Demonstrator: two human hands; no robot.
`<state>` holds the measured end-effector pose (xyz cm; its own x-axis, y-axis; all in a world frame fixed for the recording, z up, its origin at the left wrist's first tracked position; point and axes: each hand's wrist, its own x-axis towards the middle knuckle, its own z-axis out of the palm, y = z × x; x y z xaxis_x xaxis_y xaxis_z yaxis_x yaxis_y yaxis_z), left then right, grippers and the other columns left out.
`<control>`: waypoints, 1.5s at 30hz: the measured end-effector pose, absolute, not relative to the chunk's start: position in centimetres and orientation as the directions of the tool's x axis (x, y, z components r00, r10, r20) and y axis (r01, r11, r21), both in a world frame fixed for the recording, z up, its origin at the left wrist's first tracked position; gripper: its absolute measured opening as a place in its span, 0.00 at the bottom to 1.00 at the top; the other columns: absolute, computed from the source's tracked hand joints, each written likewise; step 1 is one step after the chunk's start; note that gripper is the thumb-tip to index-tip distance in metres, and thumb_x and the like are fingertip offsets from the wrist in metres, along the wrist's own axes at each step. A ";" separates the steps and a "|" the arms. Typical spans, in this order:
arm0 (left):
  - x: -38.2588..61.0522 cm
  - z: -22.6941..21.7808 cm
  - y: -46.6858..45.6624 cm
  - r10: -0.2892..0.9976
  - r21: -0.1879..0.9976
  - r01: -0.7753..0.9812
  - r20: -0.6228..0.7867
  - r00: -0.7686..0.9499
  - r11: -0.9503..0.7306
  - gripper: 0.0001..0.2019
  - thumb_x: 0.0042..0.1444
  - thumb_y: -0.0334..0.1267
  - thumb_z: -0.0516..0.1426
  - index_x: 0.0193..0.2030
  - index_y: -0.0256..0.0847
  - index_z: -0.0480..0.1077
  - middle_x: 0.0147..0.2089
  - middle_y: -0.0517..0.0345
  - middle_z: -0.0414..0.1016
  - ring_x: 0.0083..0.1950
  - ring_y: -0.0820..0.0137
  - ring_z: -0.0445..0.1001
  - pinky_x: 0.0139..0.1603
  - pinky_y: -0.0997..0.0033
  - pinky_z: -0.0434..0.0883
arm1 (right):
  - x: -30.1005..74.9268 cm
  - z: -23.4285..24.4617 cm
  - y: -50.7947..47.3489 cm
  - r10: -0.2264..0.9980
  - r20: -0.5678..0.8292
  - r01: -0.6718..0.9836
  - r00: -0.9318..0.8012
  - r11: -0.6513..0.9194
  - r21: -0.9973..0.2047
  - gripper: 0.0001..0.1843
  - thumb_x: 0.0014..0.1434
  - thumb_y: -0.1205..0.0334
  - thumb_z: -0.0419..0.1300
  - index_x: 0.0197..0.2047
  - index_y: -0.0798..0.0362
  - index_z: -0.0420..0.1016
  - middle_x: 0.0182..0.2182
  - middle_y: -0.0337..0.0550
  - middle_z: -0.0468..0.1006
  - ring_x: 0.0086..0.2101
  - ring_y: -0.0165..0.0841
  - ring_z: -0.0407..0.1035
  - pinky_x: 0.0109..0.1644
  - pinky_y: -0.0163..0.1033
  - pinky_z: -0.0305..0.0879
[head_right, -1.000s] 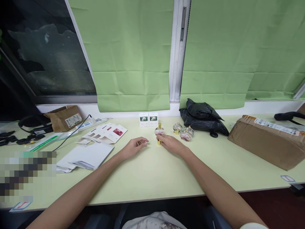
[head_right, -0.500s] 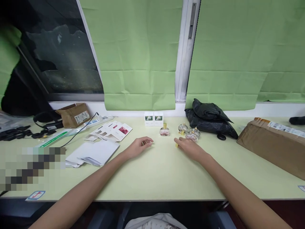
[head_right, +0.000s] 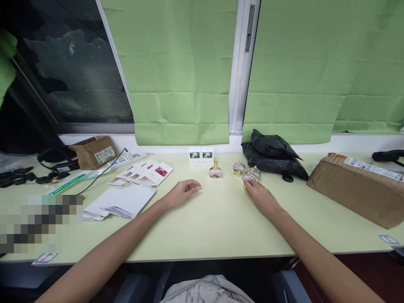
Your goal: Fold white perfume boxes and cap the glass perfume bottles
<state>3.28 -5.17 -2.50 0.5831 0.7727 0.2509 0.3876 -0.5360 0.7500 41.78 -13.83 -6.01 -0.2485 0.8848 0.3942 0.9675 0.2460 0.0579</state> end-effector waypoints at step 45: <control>3.4 -2.2 -5.3 0.766 0.713 0.423 0.248 0.593 -0.559 0.23 0.65 0.58 0.56 0.50 0.42 0.79 0.43 0.53 0.81 0.37 0.67 0.71 0.40 0.67 0.69 | 40.6 -6.7 -13.8 0.817 0.535 0.934 -0.216 0.333 -0.131 0.15 0.73 0.55 0.50 0.53 0.48 0.75 0.55 0.49 0.79 0.54 0.43 0.74 0.53 0.47 0.73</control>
<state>3.36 -5.34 -2.23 0.5928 0.7661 0.2483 0.4234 -0.5588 0.7131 40.60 -13.82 -6.71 -0.2160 0.8168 0.5350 0.9338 0.3328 -0.1311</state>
